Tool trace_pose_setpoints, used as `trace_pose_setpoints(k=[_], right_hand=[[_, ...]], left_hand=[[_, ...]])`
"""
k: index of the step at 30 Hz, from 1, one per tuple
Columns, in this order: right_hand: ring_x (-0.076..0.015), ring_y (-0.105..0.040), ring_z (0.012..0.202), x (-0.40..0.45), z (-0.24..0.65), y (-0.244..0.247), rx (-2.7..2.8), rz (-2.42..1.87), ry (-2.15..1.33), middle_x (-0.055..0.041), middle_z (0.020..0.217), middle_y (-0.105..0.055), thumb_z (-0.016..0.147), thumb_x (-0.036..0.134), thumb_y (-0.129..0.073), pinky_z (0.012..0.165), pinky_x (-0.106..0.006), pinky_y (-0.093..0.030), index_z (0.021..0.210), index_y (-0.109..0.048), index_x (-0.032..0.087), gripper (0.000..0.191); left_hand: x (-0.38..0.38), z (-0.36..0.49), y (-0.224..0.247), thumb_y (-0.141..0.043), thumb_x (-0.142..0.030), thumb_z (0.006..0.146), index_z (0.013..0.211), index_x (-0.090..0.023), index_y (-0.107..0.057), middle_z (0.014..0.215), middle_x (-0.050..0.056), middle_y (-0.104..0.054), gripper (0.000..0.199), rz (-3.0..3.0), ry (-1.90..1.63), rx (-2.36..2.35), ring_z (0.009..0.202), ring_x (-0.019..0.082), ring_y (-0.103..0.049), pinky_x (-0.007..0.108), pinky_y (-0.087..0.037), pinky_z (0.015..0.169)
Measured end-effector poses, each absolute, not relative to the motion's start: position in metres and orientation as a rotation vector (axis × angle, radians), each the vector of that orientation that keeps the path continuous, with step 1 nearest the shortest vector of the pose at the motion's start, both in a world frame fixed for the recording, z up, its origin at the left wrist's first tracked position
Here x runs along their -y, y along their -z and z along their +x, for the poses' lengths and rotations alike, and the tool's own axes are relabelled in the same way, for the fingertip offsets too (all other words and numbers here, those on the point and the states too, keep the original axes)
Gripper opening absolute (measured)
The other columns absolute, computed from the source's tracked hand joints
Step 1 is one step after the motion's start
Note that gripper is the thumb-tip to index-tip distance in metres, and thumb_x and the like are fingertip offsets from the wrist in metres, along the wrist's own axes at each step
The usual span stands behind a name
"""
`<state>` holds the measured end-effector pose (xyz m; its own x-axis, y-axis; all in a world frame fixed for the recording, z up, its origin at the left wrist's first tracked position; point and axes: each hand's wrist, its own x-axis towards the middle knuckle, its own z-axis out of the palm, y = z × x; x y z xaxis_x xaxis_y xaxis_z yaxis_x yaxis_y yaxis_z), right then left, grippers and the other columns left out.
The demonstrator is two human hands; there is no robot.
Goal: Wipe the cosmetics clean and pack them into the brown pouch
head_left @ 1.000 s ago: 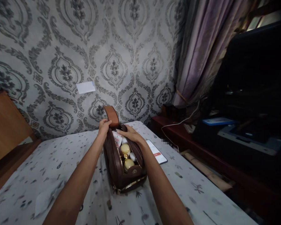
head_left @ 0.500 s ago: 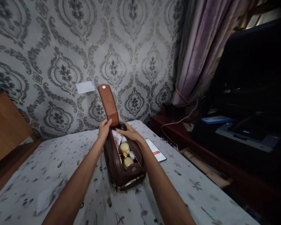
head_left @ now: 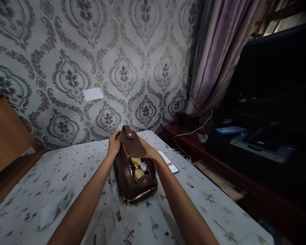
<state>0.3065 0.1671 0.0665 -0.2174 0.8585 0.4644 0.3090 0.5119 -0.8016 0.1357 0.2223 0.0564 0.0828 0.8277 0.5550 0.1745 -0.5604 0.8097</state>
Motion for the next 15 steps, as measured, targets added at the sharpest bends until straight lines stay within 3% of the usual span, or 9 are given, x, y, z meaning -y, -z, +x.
trace_pose_setpoints(k=[7,15], right_hand=[[-0.0326,-0.051,0.131,-0.166,0.304,-0.065,1.853,-1.021,-0.622,-0.0059,0.122,-0.071,0.071,0.028,-0.074,0.114,-0.044,-0.037,0.099,-0.077,0.024,0.029],[-0.0337,-0.045,0.138,-0.17,0.307,-0.062,1.913,-1.038,-0.613,-0.0083,0.125,-0.069,0.074,0.029,-0.072,0.117,-0.048,-0.03,0.095,-0.079,0.023,0.023]], left_hand=[[-0.206,0.132,-0.059,-0.062,-0.03,0.085,0.09,-0.019,-0.071,0.099,0.004,-0.074,0.015,1.791,-1.563,-0.948,0.1,0.023,-0.066,0.038,-0.047,0.096],[-0.184,0.125,-0.056,-0.057,-0.03,0.082,0.092,-0.023,-0.071,0.102,0.005,-0.074,0.019,1.834,-1.545,-0.924,0.103,0.025,-0.065,0.038,-0.047,0.098]])
